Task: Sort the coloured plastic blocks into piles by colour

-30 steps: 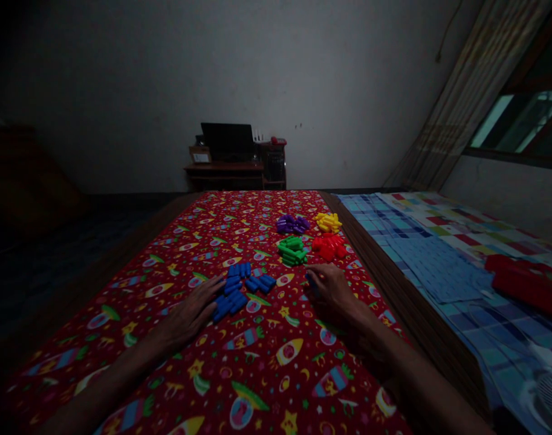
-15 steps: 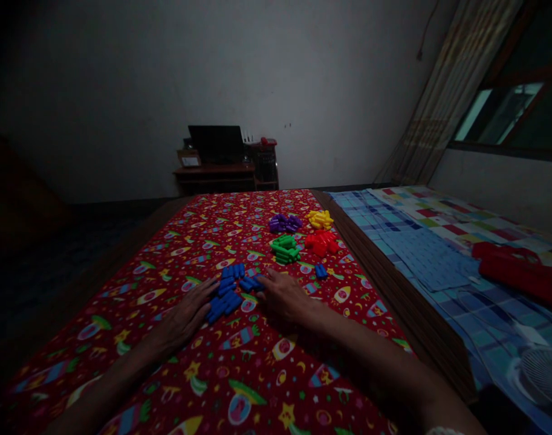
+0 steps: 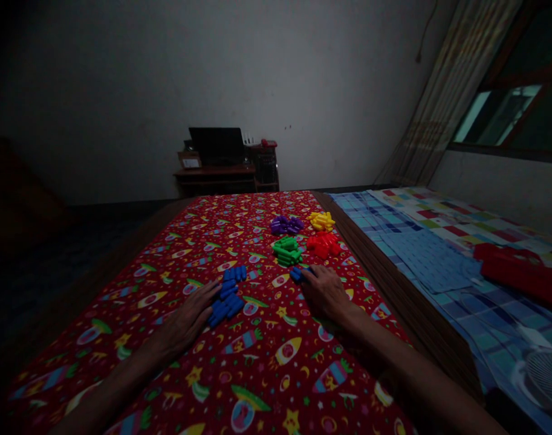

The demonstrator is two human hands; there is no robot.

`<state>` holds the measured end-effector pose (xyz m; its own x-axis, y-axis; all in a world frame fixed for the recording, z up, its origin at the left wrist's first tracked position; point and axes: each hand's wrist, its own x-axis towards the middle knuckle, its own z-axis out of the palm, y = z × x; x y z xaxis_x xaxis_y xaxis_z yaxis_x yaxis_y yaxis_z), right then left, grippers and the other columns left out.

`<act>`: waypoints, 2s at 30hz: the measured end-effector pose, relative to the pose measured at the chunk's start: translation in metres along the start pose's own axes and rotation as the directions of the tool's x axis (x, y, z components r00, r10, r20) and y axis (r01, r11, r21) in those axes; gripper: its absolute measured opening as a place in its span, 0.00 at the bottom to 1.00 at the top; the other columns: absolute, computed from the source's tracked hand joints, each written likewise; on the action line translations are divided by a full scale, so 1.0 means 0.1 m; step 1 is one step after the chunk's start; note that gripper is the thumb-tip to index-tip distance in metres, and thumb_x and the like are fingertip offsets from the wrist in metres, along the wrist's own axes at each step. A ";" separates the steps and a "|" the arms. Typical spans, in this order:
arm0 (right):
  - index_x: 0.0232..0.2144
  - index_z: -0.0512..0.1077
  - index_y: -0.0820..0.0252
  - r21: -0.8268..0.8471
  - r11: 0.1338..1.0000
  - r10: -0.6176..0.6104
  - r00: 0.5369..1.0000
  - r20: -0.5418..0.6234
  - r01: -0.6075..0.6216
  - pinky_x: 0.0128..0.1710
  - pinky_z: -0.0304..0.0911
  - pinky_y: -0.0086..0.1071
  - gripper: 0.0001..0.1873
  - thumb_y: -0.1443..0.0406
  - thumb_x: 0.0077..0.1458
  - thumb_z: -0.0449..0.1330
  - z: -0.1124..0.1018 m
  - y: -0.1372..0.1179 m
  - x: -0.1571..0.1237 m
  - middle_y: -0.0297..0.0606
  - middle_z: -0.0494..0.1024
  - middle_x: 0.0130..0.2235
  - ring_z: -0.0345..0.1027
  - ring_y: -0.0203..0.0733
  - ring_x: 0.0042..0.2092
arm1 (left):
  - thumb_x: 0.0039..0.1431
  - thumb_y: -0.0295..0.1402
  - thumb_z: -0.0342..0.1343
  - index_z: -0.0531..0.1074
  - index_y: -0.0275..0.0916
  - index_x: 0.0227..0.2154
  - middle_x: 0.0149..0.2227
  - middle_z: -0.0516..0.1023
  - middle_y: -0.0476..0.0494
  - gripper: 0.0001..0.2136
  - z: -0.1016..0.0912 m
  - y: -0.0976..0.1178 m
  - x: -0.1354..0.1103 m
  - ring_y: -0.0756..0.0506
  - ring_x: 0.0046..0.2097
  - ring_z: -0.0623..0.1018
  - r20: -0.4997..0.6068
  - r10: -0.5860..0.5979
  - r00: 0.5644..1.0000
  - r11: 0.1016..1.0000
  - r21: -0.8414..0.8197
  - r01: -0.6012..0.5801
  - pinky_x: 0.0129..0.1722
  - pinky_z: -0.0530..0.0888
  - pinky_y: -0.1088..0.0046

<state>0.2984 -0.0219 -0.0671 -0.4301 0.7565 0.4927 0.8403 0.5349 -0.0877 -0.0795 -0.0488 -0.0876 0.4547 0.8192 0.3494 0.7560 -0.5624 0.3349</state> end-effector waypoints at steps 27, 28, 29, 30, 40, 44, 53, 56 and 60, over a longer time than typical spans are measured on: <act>0.45 0.73 0.61 0.110 0.993 -0.035 0.992 -0.123 0.048 0.48 0.66 0.46 0.14 0.64 0.60 0.55 -0.07 0.16 -0.02 0.51 0.75 0.48 0.69 0.50 0.48 | 0.67 0.38 0.40 0.54 0.46 0.64 0.65 0.59 0.42 0.23 0.03 -0.02 -0.02 0.41 0.65 0.60 -0.038 0.024 0.999 0.999 0.028 -0.023 0.63 0.61 0.54; 0.45 0.73 0.61 0.112 0.991 -0.053 0.989 -0.136 0.068 0.48 0.65 0.45 0.13 0.64 0.60 0.54 -0.06 0.09 -0.01 0.50 0.75 0.48 0.69 0.49 0.49 | 0.67 0.38 0.40 0.54 0.46 0.64 0.65 0.59 0.42 0.23 0.03 -0.02 -0.02 0.41 0.64 0.60 -0.039 0.023 0.999 0.999 0.028 -0.022 0.63 0.61 0.54; 0.46 0.72 0.61 0.125 0.987 -0.087 0.988 -0.130 0.104 0.48 0.66 0.43 0.13 0.64 0.60 0.54 -0.05 0.00 0.02 0.50 0.75 0.48 0.69 0.48 0.48 | 0.67 0.38 0.40 0.55 0.46 0.64 0.65 0.60 0.42 0.22 0.03 -0.02 -0.02 0.41 0.64 0.61 -0.039 0.019 0.999 0.999 0.029 -0.018 0.62 0.62 0.54; 0.46 0.72 0.61 0.141 0.978 -0.137 0.985 -0.100 0.151 0.48 0.66 0.42 0.13 0.64 0.60 0.54 -0.02 -0.09 0.04 0.49 0.75 0.47 0.69 0.47 0.47 | 0.67 0.38 0.40 0.55 0.46 0.63 0.65 0.60 0.42 0.22 0.03 -0.02 -0.01 0.41 0.64 0.61 -0.036 0.015 0.999 0.999 0.029 -0.014 0.62 0.62 0.54; 0.50 0.69 0.59 0.248 0.931 -0.283 0.959 0.024 0.269 0.45 0.69 0.36 0.18 0.74 0.59 0.50 0.10 -0.22 0.11 0.47 0.75 0.49 0.70 0.43 0.48 | 0.68 0.37 0.40 0.53 0.46 0.63 0.65 0.58 0.41 0.22 0.00 0.00 -0.02 0.41 0.65 0.59 -0.010 0.035 0.999 0.999 0.034 -0.035 0.63 0.61 0.54; 0.47 0.71 0.59 0.183 0.933 -0.311 0.950 -0.029 0.311 0.52 0.66 0.44 0.14 0.69 0.60 0.53 -0.02 0.05 -0.04 0.46 0.76 0.48 0.69 0.45 0.51 | 0.68 0.37 0.40 0.54 0.46 0.63 0.65 0.57 0.41 0.22 0.03 -0.02 -0.02 0.40 0.65 0.59 -0.015 0.024 1.000 0.999 0.025 -0.023 0.63 0.60 0.53; 0.38 0.75 0.54 0.180 0.937 -0.307 0.951 0.021 0.299 0.58 0.58 0.52 0.09 0.66 0.59 0.56 -0.21 0.20 -0.14 0.43 0.73 0.54 0.60 0.49 0.61 | 0.67 0.38 0.41 0.54 0.46 0.63 0.65 0.59 0.41 0.22 0.00 0.00 0.00 0.40 0.65 0.60 -0.022 0.012 1.000 1.000 -0.019 -0.012 0.62 0.62 0.53; 0.37 0.75 0.58 0.235 0.932 -0.267 0.961 -0.076 0.277 0.52 0.64 0.45 0.08 0.66 0.58 0.56 -0.16 0.08 0.01 0.48 0.74 0.51 0.64 0.49 0.56 | 0.67 0.39 0.41 0.56 0.46 0.63 0.64 0.60 0.41 0.22 -0.01 0.02 0.01 0.40 0.64 0.61 -0.023 0.005 1.000 1.000 -0.001 -0.005 0.62 0.62 0.53; 0.34 0.75 0.60 0.281 0.915 -0.328 0.939 0.101 0.289 0.36 0.65 0.30 0.10 0.71 0.58 0.53 -0.02 -0.28 0.40 0.39 0.77 0.30 0.70 0.38 0.34 | 0.67 0.39 0.40 0.58 0.44 0.62 0.64 0.61 0.41 0.22 -0.02 0.03 0.02 0.40 0.64 0.61 -0.010 -0.005 1.000 1.000 0.012 0.005 0.62 0.61 0.54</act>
<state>0.2588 -0.0076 -0.0432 -0.7127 0.5731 0.4045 0.5520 0.8140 -0.1807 -0.0774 -0.0493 -0.0848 0.4461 0.8207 0.3569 0.7638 -0.5570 0.3261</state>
